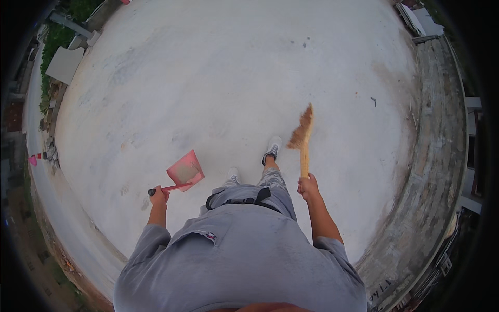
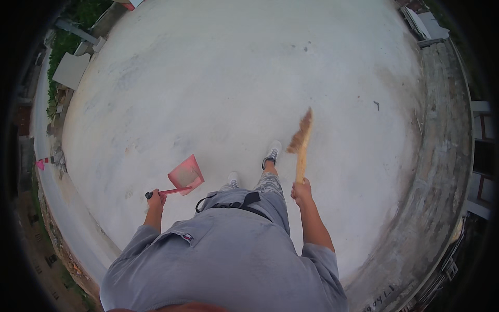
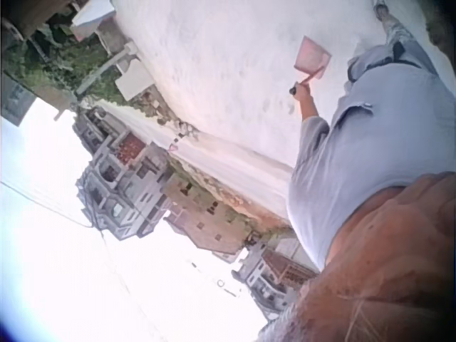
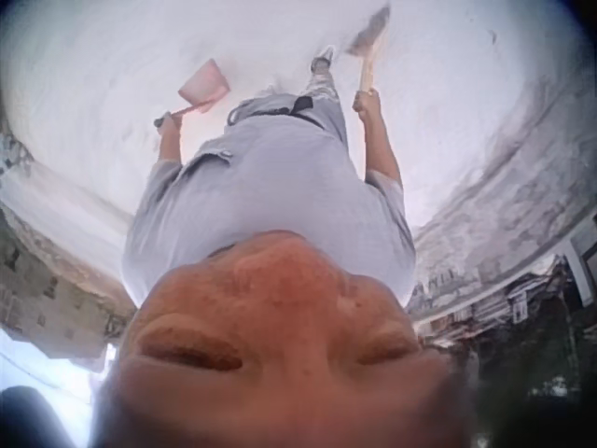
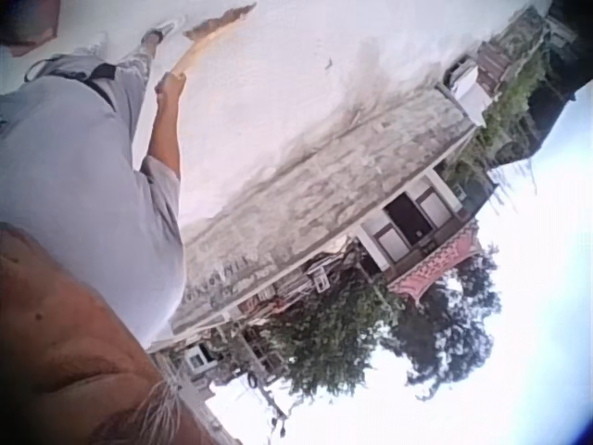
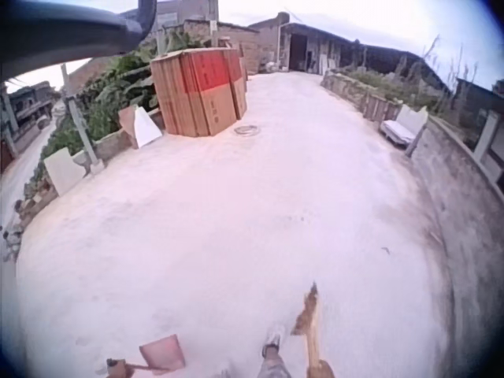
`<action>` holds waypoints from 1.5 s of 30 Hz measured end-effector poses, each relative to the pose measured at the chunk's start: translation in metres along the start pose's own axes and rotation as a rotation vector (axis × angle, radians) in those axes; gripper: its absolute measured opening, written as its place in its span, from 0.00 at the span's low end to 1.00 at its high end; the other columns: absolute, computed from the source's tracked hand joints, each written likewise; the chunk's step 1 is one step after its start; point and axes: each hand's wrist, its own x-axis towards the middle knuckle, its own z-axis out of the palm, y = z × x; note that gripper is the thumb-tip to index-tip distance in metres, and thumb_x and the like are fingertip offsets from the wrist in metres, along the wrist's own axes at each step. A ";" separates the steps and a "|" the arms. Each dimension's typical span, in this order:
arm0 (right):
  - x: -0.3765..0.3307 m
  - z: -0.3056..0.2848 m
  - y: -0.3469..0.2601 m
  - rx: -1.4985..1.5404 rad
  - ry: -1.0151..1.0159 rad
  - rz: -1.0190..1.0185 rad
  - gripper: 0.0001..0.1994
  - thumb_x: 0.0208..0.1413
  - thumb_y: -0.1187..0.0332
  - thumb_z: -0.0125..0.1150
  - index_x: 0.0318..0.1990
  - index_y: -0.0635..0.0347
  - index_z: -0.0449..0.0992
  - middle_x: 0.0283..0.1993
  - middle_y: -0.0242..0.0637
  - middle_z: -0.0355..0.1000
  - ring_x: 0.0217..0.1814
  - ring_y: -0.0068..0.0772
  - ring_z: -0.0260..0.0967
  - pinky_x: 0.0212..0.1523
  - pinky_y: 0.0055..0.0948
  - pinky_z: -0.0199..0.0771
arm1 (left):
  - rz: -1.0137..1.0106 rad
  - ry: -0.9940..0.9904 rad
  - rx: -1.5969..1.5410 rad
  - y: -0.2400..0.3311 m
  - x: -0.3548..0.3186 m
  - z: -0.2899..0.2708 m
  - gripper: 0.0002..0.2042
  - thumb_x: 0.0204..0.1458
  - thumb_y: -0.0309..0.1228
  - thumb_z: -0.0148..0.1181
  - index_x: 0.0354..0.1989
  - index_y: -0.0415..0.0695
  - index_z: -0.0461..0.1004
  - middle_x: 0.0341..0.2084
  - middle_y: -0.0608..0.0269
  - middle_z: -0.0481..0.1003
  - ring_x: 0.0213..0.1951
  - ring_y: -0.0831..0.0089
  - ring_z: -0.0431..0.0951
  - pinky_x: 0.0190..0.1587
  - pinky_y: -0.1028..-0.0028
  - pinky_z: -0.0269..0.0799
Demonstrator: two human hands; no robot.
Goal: The person sweeps a concrete outdoor area using a broom and dustpan. They gather debris into the dustpan and continue sweeping across the surface, moving around stacked boxes and construction materials.
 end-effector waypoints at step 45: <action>0.220 0.131 -0.412 0.252 0.103 0.214 0.05 0.49 0.80 0.50 0.31 0.61 0.62 0.19 0.35 0.59 0.15 0.26 0.56 0.12 0.23 0.57 | 0.143 -0.157 0.072 0.361 0.045 0.357 0.06 0.54 0.34 0.54 0.38 0.50 0.73 0.22 0.68 0.74 0.22 0.78 0.74 0.23 0.78 0.68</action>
